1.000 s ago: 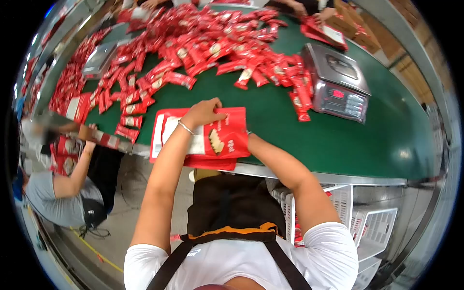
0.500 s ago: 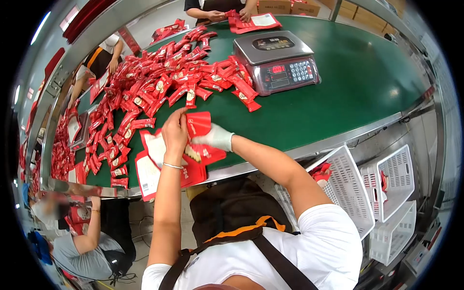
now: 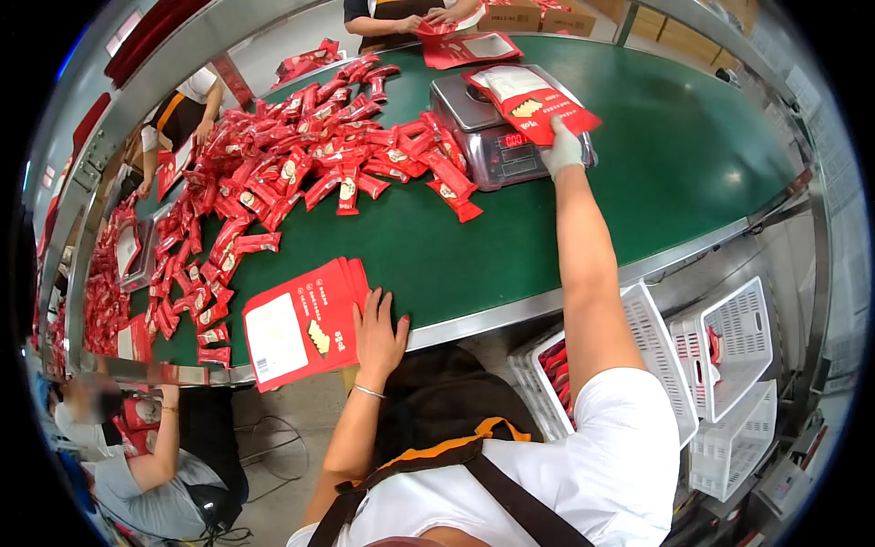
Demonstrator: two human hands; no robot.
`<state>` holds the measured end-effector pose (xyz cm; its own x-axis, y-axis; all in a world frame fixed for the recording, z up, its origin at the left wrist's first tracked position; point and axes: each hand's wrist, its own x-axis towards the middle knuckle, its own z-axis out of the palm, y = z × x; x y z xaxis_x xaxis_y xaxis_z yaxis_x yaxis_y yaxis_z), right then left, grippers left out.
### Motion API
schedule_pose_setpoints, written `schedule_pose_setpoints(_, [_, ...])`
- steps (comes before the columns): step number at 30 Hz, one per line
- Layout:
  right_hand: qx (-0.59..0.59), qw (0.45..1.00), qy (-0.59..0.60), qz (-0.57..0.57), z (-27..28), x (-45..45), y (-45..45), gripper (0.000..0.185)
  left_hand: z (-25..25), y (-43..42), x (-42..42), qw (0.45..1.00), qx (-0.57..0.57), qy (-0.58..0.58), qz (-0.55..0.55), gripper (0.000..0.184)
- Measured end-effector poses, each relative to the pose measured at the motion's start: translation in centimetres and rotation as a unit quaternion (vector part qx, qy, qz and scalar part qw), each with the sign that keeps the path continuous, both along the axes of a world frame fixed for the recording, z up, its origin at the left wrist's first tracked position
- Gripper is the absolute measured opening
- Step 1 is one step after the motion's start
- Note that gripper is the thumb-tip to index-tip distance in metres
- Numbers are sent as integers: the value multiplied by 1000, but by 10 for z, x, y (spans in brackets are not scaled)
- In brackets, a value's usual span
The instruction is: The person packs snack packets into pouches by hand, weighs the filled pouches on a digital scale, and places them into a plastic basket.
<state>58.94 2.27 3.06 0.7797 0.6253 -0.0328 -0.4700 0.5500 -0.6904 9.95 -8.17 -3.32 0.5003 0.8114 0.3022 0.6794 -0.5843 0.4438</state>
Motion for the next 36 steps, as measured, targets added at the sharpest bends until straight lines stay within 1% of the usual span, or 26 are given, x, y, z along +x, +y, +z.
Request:
schedule_pose_setpoints(2, [-39,998,12,51,26,-23,-51,59,-1,1,1,1000,2,-1,-1,52])
schedule_pose_setpoints(4, [-194,981,13,-1,9,-19,-94,67,-3,-2,2,1000,-7,-17,9,50])
schedule_pose_setpoints(6, [-303,946,-86,-79,-48,-2,-143,55,-3,-1,3,1000,30,1,4,45])
schedule_pose_setpoints(8, [-370,906,-169,-121,-72,-22,-193,46,-4,-1,3,999,34,4,2,42])
schedule_pose_setpoints(9, [-376,903,-168,-123,-78,-33,-208,46,-4,0,3,999,36,4,5,41])
schedule_pose_setpoints(11, [-335,889,-288,-122,-78,-60,-224,38,-4,-1,5,999,41,-2,8,39])
schedule_pose_setpoints(12, [-327,893,-278,-134,-73,-71,-223,32,-4,-2,5,999,35,0,3,39])
schedule_pose_setpoints(14, [-349,876,-308,-128,-71,-76,-219,31,-3,0,5,999,40,-6,7,38])
schedule_pose_setpoints(15, [-362,874,-295,-132,-73,-74,-213,30,-2,1,6,999,42,-7,3,38])
schedule_pose_setpoints(18, [-379,859,-314,-142,-81,-66,-203,30,0,0,4,999,34,-2,2,37])
schedule_pose_setpoints(22, [-417,837,-323,-144,-77,-73,-199,30,2,0,6,1000,27,-4,8,35])
schedule_pose_setpoints(26, [-412,841,-314,-156,-76,-73,-190,34,1,-1,7,999,29,-2,14,34])
schedule_pose_setpoints(27, [-405,872,-256,-104,-69,-65,-187,53,1,0,7,999,31,-2,16,34])
schedule_pose_setpoints(29, [-298,946,-117,-49,-28,-63,-157,86,0,0,7,999,31,3,16,34])
schedule_pose_setpoints(31, [-199,978,-60,20,16,-54,-113,110,0,0,8,999,31,5,18,34])
schedule_pose_setpoints(32, [-168,985,-14,25,28,-45,-88,105,0,0,7,999,35,1,19,33])
schedule_pose_setpoints(33, [-175,984,-20,39,51,-50,-66,98,-1,0,6,999,38,3,17,33])
schedule_pose_setpoints(34, [-182,983,-6,33,52,-41,-42,80,-2,1,5,999,34,0,20,33])
schedule_pose_setpoints(35, [-180,983,-19,35,35,-16,-19,61,-3,1,5,999,29,-3,22,33])
schedule_pose_setpoints(36, [-185,981,-36,-33,29,8,1,43,-2,0,4,999,28,-1,16,33])
